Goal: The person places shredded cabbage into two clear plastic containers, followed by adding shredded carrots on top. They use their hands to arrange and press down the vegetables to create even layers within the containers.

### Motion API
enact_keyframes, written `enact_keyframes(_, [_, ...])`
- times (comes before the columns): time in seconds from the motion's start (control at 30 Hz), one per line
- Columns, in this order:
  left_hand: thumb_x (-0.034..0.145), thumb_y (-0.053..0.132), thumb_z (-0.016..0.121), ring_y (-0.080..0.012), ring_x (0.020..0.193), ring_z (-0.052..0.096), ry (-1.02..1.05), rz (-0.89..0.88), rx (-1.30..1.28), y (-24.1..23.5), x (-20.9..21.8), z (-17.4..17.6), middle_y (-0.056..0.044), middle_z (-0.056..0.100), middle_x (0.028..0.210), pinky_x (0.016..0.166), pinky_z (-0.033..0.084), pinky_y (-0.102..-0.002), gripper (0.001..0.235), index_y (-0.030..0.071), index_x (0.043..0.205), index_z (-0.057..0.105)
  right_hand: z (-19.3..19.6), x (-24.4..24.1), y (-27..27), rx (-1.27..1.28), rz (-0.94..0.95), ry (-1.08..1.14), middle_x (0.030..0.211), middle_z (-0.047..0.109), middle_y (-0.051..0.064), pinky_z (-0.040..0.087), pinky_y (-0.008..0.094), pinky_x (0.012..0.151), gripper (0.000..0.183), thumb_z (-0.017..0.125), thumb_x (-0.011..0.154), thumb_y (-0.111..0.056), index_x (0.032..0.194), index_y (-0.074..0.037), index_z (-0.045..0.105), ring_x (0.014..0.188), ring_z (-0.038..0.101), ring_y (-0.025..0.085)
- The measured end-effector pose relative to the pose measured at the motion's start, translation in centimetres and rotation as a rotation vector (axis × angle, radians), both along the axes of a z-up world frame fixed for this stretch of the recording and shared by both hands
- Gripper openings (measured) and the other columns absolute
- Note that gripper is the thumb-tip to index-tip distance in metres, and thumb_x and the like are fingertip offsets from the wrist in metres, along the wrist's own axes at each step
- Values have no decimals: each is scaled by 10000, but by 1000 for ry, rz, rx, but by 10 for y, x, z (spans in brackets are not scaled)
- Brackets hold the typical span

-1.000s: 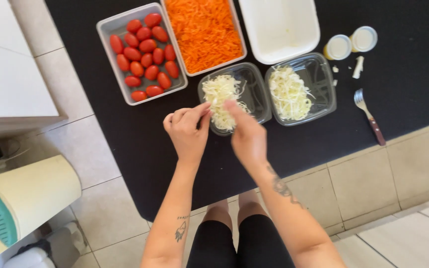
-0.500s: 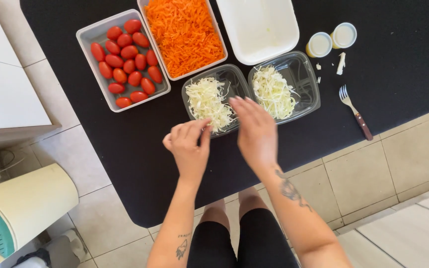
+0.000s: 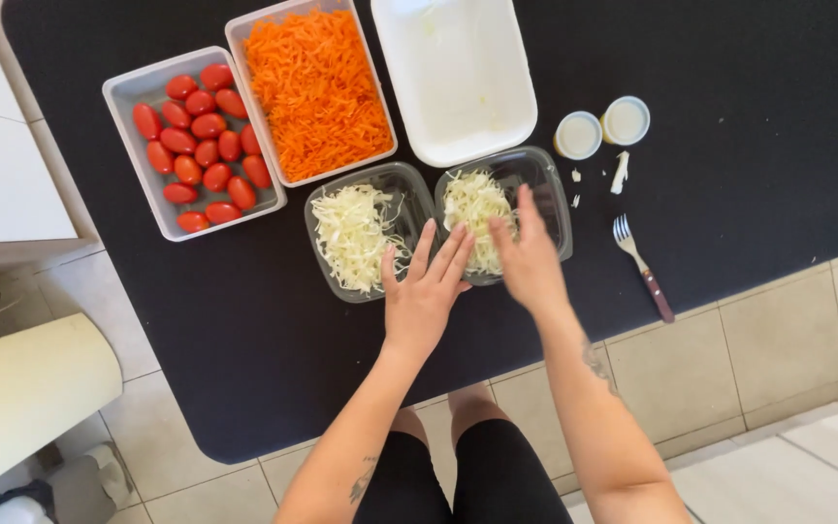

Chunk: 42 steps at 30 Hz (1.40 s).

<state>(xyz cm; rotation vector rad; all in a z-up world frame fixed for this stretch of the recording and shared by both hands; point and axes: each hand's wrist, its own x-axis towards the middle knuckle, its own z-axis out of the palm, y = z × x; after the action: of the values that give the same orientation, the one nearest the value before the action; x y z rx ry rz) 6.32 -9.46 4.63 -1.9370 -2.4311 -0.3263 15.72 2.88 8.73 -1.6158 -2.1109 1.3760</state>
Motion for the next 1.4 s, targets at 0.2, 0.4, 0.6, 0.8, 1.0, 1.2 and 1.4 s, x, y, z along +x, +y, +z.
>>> enact_keyframes(0.2, [890,430,466,-147,1390,262,89,4,16,2,4,-9,95,340,1481,1045,141,-539,510,263,1367,397,-12,-1,-15,-14,74,-63,1376,398,271,318,484,1045,732,525,894,-456,1426,-6,299,1267,387,413])
enact_keyframes(0.4, [869,432,500,-141,1373,284,88,26,23,1,6,-8,109,348,1469,1033,159,-531,527,273,1363,407,-7,2,-6,-118,110,-117,1431,354,209,304,494,1058,735,504,882,-462,1464,-96,244,1295,356,385])
enact_keyframes(0.6, [831,493,578,-129,1113,461,76,55,187,-1,3,5,89,516,1210,906,249,-460,469,262,1238,548,12,15,-6,28,103,59,1400,390,256,314,528,1022,553,459,939,-269,1438,-73,326,1274,365,425])
enact_keyframes(0.8, [850,316,655,-80,918,514,-59,176,350,14,0,0,141,565,924,809,276,-379,84,292,929,636,3,15,-3,224,-186,498,1017,683,120,553,280,791,279,618,854,67,1103,-51,662,935,662,204])
enact_keyframes(1.0, [839,293,641,-129,863,533,-86,244,416,15,15,4,96,569,852,773,311,-379,127,299,965,629,-13,23,3,636,71,335,909,672,40,525,294,740,242,713,811,34,1010,-105,722,829,639,208])
enact_keyframes(1.2, [843,393,655,-117,681,545,-285,278,450,-26,35,24,87,553,657,698,336,-318,138,256,862,657,-3,28,8,890,329,190,1116,619,101,448,411,890,355,699,825,-35,1170,-102,653,992,577,300])
enact_keyframes(1.4, [805,311,693,-118,713,577,-288,512,376,-84,8,32,104,602,667,718,347,-310,73,294,874,678,23,-30,18,860,331,360,863,629,31,506,342,755,213,750,831,-17,1017,-119,727,781,617,232])
